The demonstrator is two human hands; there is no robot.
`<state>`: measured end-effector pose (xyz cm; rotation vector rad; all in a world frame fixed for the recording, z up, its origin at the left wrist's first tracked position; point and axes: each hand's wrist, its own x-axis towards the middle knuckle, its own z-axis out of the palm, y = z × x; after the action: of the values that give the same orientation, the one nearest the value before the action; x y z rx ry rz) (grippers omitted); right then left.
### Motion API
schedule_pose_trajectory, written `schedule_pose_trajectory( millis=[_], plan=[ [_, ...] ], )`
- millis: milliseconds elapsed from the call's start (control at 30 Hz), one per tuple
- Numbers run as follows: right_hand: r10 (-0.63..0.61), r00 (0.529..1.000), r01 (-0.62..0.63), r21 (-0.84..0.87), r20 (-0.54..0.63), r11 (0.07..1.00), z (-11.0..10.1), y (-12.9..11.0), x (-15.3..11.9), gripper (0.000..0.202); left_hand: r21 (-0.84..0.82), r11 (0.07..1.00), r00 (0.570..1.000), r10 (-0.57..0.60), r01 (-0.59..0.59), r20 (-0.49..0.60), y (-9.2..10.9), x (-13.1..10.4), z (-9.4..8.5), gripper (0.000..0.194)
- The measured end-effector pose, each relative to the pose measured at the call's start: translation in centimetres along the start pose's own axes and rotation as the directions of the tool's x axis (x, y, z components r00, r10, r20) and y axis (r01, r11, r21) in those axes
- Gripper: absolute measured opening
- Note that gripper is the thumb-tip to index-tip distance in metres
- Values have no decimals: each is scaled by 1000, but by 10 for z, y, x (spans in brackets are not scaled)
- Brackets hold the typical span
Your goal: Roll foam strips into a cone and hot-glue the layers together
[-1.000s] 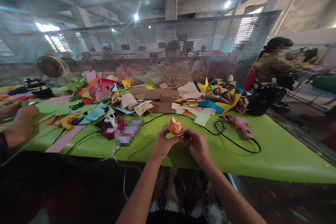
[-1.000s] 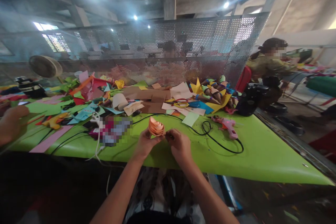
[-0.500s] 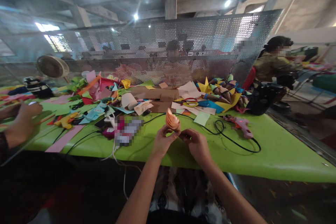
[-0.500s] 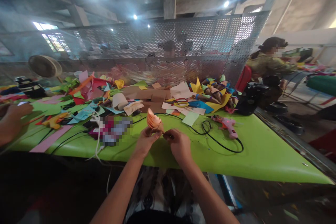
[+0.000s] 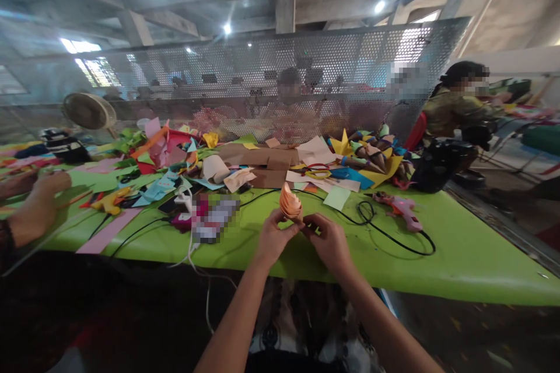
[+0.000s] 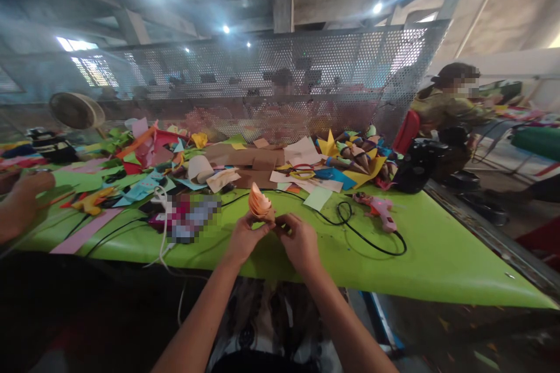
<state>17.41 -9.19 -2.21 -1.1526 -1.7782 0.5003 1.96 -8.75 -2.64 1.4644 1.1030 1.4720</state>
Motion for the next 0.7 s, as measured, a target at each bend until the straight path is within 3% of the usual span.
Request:
schedule_pose_trajectory(
  millis=[400,700],
  plan=[
    [76,997,-76,37,-14,996,6,9,0,23,200,977,988,103,-78,-119,-1,3,-2,17],
    [106,992,-102,53,-73,993,-9,14,-9,23,302,946,987,-145,120,62,-2,25,-9,29]
  ],
)
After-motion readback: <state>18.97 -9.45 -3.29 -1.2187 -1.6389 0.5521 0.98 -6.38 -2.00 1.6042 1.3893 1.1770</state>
